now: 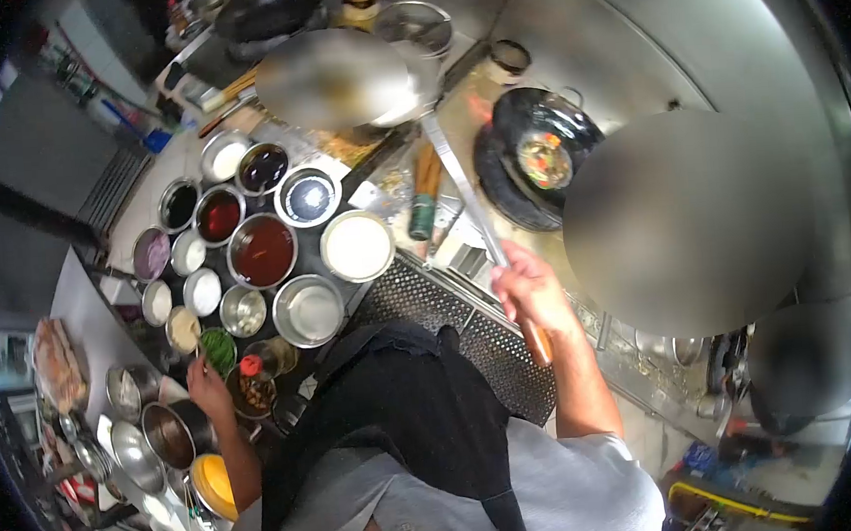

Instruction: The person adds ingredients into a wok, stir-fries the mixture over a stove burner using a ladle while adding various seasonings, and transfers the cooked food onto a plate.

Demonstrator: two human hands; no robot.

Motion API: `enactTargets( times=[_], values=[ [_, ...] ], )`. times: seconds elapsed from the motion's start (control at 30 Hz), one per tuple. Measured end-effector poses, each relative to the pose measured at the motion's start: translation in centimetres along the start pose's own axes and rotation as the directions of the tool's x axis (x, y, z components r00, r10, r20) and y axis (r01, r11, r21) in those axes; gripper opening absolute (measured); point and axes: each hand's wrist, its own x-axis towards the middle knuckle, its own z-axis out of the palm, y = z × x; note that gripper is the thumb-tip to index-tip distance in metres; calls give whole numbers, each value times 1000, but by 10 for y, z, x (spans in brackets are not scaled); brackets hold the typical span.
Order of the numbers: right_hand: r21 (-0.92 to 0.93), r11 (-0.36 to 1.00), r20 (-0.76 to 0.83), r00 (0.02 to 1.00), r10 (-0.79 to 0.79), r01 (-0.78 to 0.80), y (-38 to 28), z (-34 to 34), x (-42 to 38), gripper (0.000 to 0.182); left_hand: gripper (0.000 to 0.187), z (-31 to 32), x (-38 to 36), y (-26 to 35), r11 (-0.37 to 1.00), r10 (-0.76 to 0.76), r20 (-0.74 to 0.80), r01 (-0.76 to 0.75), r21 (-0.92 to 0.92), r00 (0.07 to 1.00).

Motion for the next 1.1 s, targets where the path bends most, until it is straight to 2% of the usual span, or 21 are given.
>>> enactTargets(
  times=[0.07,0.13,0.17,0.2,0.23,0.3,0.33,0.43,0.57,0.6,0.67,0.7,0.73,0.77,0.8,0.83,0.87,0.9,0.97,1.07,1.1],
  values=[
    [-197,976,-284,947,-151,96,9,-37,-1,53,25,4,-37,9,951,-212,39,215,-224,977],
    [-498,865,-541,802,-253,-63,17,-65,5,57,27,8,-72,44,860,-351,102,364,-357,931],
    [-645,763,-571,685,-454,-32,73,-114,30,60,30,12,-87,59,831,-377,134,399,-387,916],
    [-672,728,-605,669,-432,-138,89,-135,37,61,45,23,-102,64,817,-400,180,439,-374,899],
    [-689,682,-638,650,-412,-244,93,-152,40,62,64,30,-108,80,756,-345,211,405,-514,914],
    [-733,611,-589,728,-351,-298,97,-196,35,65,80,44,-122,110,895,-341,125,363,-260,932],
    [-776,530,-541,794,-278,-343,97,-212,34,67,88,58,-123,116,837,-420,108,431,-337,901],
    [-750,433,-608,778,-154,-500,101,-240,51,70,93,83,-110,147,696,-599,5,523,-491,801],
    [-757,422,-624,745,-237,-500,125,-292,93,70,94,106,-92,164,719,-664,-200,544,-432,720],
    [-749,430,-632,739,-233,-505,129,-301,92,70,83,105,-87,171,737,-629,-239,469,-488,740],
    [-577,753,-532,845,-53,-316,112,-294,75,67,77,110,-81,161,712,-600,-223,386,-586,768],
    [-574,754,-538,841,-52,-321,118,-303,72,67,71,115,-80,155,664,-583,-213,309,-680,784],
    [-322,925,-417,907,52,-201,126,-311,70,61,62,113,-77,158,736,-539,-292,273,-620,790],
    [-14,994,-260,960,104,-111,124,-311,63,56,59,113,-76,149,726,-528,-230,294,-622,818],
    [184,976,-240,957,161,-118,119,-313,53,40,59,115,-74,140,740,-501,-246,263,-619,830],
    [190,975,-240,957,162,-117,123,-318,51,40,59,114,-72,138,755,-471,-265,230,-614,841],
    [549,827,-130,965,228,-121,129,-325,50,34,59,114,-72,137,759,-463,-267,223,-612,845],
    [823,551,-4,969,245,-136,134,-330,50,28,61,114,-71,137,734,-494,-253,242,-635,832],
    [859,486,73,980,186,-157,135,-331,44,21,63,109,-71,149,711,-517,-232,263,-653,824],
    [874,463,86,985,150,-147,139,-323,38,34,72,98,-73,155,801,-432,-360,169,-574,827],
    [600,794,-60,983,172,-102,142,-320,36,44,72,93,-71,154,803,-429,-356,170,-571,830]
  ],
)
